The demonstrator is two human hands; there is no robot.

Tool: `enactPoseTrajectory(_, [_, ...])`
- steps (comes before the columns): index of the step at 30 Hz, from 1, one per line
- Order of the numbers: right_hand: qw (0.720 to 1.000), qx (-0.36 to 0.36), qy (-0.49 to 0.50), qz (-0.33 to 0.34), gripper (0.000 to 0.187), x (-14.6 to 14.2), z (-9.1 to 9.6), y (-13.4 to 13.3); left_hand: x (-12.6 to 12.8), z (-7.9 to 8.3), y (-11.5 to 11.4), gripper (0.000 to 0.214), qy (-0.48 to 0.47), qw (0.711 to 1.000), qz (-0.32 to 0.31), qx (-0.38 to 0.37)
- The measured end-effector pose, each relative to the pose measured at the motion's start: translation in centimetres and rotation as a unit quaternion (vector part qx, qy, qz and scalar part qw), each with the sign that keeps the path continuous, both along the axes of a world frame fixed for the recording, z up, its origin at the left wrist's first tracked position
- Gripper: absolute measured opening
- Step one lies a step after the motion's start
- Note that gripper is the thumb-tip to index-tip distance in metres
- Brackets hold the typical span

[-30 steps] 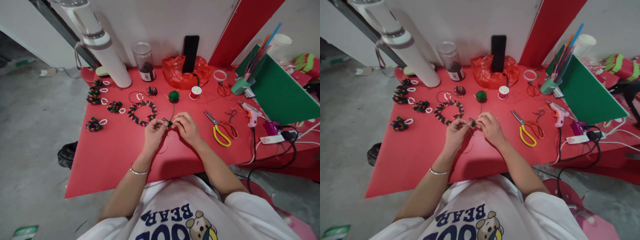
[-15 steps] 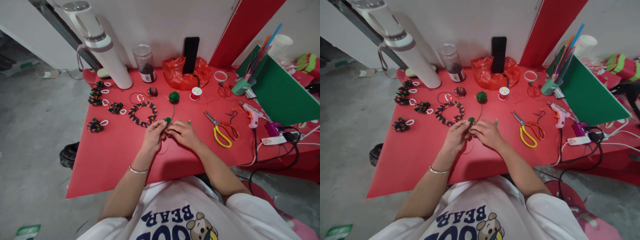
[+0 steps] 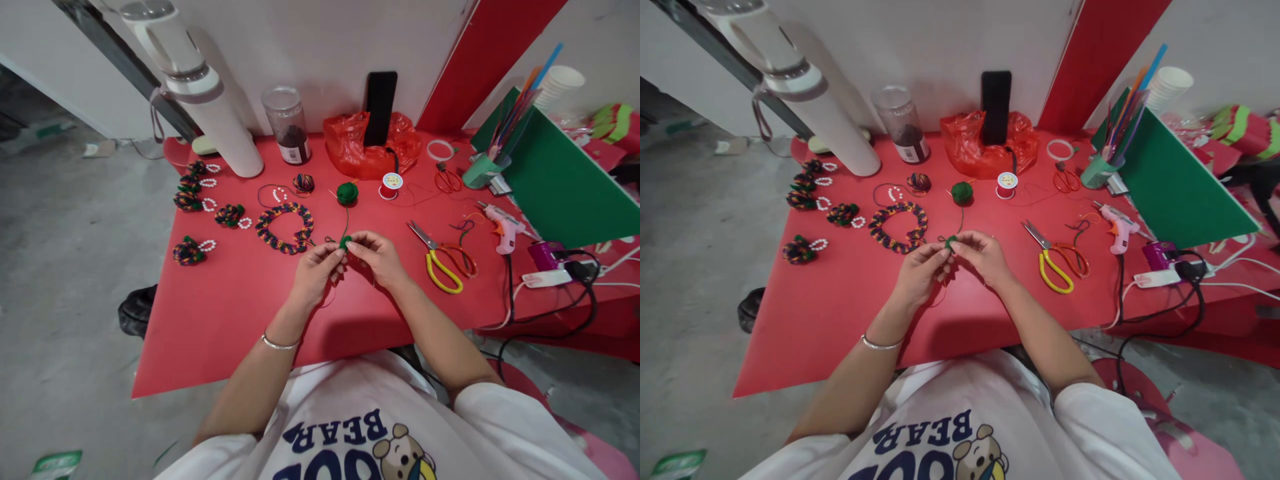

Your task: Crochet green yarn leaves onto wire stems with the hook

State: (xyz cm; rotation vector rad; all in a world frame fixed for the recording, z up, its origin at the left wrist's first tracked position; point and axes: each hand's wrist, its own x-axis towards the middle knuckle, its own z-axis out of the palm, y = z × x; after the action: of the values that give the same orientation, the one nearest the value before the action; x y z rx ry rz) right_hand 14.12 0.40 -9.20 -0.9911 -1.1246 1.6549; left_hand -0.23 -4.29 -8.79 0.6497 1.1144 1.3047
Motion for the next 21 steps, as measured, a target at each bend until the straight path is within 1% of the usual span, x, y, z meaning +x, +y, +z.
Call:
enactPoseTrajectory(2, [0.999,-0.030,0.020,-0.001,0.039,-0.03,-0.15,0.05,0.08,-0.09,-0.03,0.039,0.016,1.000,-0.003,0.009])
enactPoseTrajectory(4, [0.999,-0.035,0.029,-0.013,0.043,0.01,-0.29,0.17,0.11,-0.18,-0.05,0.037,0.033,0.999,-0.010,0.015])
enactPoseTrajectory(7, [0.999,-0.002,0.022,-0.047,0.042,0.15,-0.48,0.37,0.12,-0.22,-0.07,0.036,0.046,0.999,-0.028,0.009])
enactPoseTrajectory(9, [0.998,0.014,0.013,-0.053,0.040,0.26,-0.52,0.44,0.13,-0.16,-0.09,0.035,0.048,0.998,-0.041,-0.001])
enactPoseTrajectory(11, [0.999,0.005,0.012,-0.039,0.040,0.33,-0.47,0.42,0.14,-0.05,-0.13,0.033,0.057,0.998,-0.038,-0.002])
enactPoseTrajectory(14, [0.999,-0.027,0.023,-0.013,0.044,0.39,-0.24,0.39,0.21,0.03,-0.19,0.028,0.081,0.997,-0.003,0.018])
enactPoseTrajectory(16, [0.999,-0.041,0.032,-0.001,0.044,0.42,-0.12,0.44,0.28,-0.01,-0.21,0.027,0.084,0.996,0.009,0.024])
enactPoseTrajectory(21, [0.997,-0.061,0.054,0.012,0.043,0.47,-0.33,0.68,0.40,-0.19,-0.19,0.033,0.059,0.998,0.001,0.011])
